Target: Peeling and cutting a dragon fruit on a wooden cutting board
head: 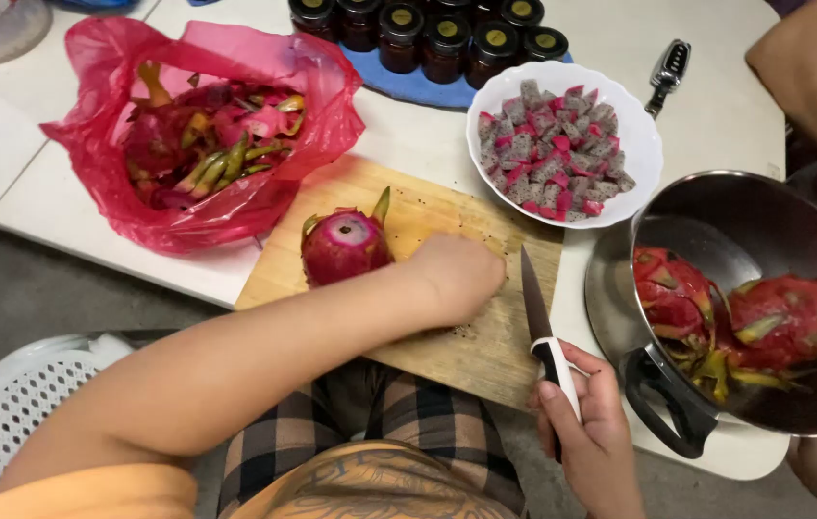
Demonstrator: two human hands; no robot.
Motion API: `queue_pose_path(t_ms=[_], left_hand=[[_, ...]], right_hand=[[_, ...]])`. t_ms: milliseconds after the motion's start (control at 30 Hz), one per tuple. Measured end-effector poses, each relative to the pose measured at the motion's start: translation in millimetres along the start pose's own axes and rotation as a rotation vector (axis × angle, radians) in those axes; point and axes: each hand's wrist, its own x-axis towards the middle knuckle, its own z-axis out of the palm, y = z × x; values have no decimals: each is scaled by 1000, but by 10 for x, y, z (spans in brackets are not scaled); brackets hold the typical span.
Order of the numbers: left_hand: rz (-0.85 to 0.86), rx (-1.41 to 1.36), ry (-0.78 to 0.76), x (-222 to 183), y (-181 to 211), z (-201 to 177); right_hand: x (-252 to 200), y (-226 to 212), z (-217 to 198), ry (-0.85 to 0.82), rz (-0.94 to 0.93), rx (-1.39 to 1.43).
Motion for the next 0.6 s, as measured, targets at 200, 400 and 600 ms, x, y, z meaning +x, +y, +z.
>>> queue_pose_path(t_ms=[200,400,600], left_hand=[[57,-66,14,242,-46,254],[-53,-282,198,-339,-232,-266],[-517,-131,622,-1140,-1274,-663]], right_hand=[[-11,-11,15,0,-15,-30],[43,81,13,10,-52,-54],[79,52,40,19,4,-79]])
